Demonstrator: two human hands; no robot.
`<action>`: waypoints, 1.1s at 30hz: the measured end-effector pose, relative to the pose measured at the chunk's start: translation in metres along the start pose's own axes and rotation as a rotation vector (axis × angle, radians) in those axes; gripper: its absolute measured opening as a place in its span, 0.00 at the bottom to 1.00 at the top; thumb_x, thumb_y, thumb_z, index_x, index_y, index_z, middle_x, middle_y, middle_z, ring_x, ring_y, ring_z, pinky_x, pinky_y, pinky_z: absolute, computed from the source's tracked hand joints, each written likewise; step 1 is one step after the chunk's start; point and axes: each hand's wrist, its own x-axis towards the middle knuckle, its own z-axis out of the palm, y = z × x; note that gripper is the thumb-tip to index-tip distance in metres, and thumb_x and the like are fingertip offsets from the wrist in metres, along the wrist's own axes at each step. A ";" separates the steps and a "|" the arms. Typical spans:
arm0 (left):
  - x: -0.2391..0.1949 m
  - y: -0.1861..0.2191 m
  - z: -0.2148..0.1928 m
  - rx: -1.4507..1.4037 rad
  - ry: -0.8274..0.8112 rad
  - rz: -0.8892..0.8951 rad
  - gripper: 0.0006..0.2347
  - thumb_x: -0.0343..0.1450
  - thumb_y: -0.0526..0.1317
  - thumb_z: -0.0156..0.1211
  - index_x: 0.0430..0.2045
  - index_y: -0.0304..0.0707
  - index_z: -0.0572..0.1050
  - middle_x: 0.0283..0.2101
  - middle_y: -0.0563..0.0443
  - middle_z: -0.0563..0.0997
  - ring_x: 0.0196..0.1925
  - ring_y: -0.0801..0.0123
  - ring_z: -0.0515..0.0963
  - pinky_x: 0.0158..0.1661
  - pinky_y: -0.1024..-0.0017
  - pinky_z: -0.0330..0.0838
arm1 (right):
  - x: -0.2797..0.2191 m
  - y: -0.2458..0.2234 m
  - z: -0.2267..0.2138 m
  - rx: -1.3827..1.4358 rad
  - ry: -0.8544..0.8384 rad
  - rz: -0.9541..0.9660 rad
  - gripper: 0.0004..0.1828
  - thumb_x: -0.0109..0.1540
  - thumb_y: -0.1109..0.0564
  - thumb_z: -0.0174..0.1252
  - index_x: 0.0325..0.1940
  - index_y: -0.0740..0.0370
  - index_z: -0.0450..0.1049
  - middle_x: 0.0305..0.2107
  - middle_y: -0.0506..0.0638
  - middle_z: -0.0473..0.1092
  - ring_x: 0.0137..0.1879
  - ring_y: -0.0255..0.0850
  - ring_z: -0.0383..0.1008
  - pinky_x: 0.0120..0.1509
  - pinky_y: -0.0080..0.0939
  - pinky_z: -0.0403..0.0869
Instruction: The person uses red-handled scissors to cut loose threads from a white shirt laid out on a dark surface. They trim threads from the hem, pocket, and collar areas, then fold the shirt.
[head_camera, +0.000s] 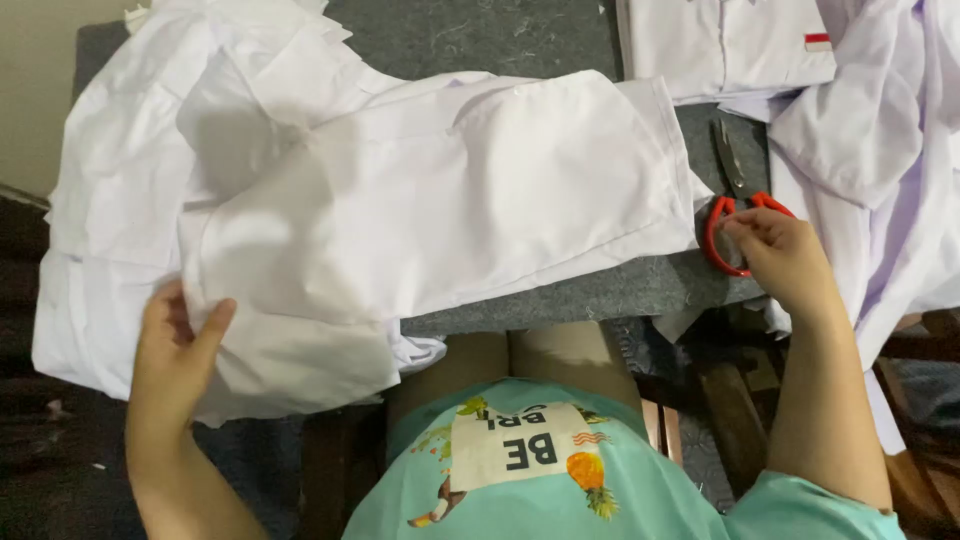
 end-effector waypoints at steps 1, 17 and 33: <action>-0.005 0.004 0.004 0.002 -0.008 0.003 0.21 0.74 0.38 0.57 0.61 0.31 0.63 0.58 0.38 0.74 0.60 0.57 0.73 0.59 0.64 0.67 | -0.010 -0.011 -0.004 0.001 0.006 0.006 0.10 0.72 0.58 0.55 0.51 0.67 0.77 0.42 0.51 0.78 0.46 0.31 0.74 0.51 0.28 0.69; -0.015 0.060 0.238 0.313 -0.233 0.868 0.21 0.71 0.39 0.66 0.58 0.34 0.69 0.65 0.36 0.68 0.71 0.36 0.58 0.63 0.35 0.50 | 0.056 -0.002 0.081 -0.515 0.195 -0.755 0.18 0.59 0.53 0.71 0.54 0.51 0.82 0.44 0.51 0.69 0.48 0.51 0.74 0.47 0.50 0.74; 0.017 0.006 0.247 0.569 -0.119 0.677 0.25 0.74 0.54 0.57 0.64 0.43 0.67 0.71 0.48 0.66 0.77 0.55 0.56 0.70 0.47 0.43 | 0.055 -0.049 0.116 -0.351 0.207 -0.793 0.02 0.62 0.59 0.68 0.38 0.54 0.81 0.32 0.47 0.73 0.42 0.47 0.76 0.46 0.44 0.74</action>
